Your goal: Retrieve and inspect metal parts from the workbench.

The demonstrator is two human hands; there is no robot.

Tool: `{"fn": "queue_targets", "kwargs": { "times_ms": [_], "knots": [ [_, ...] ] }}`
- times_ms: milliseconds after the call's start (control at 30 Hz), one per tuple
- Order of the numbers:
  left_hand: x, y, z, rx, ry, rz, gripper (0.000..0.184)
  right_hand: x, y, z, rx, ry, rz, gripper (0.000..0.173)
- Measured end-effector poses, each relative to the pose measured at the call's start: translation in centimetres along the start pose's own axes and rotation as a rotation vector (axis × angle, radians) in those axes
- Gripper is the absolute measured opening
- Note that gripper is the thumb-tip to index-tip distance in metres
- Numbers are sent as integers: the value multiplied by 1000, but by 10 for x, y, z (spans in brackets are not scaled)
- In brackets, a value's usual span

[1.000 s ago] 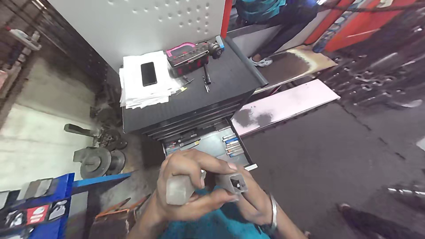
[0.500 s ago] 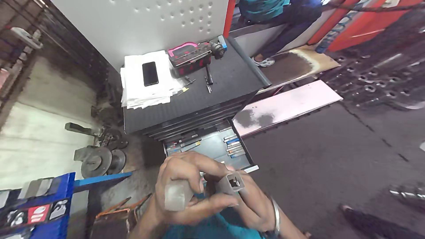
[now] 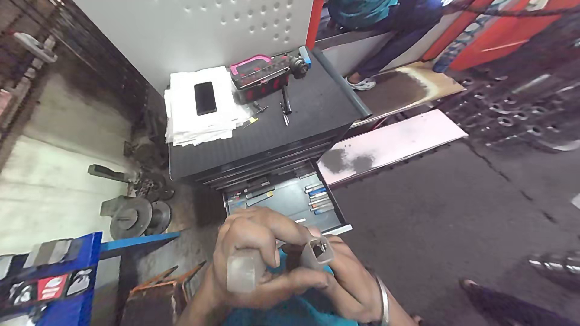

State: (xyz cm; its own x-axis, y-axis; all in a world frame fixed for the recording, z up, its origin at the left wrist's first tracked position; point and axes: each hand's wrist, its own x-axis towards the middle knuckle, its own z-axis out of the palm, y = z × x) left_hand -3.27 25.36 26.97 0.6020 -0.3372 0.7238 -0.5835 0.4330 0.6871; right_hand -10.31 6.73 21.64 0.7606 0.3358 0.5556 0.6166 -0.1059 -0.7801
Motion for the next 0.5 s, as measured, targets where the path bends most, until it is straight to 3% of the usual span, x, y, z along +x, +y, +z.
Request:
{"fn": "queue_targets", "kwargs": {
  "times_ms": [233,333,433,500],
  "knots": [
    [0,1,4,-2,-4,-23,39,-5,-1,-3,-25,40,54,44],
    [4,-2,6,-304,116,-180,20,-7,-1,-4,-58,35,117,52],
    [5,-3,5,-685,266,-349,41,-7,2,-3,-57,12,143,54],
    [6,-1,7,-797,282,-402,43,-5,3,-1,-63,-1,142,54]
  ]
}}
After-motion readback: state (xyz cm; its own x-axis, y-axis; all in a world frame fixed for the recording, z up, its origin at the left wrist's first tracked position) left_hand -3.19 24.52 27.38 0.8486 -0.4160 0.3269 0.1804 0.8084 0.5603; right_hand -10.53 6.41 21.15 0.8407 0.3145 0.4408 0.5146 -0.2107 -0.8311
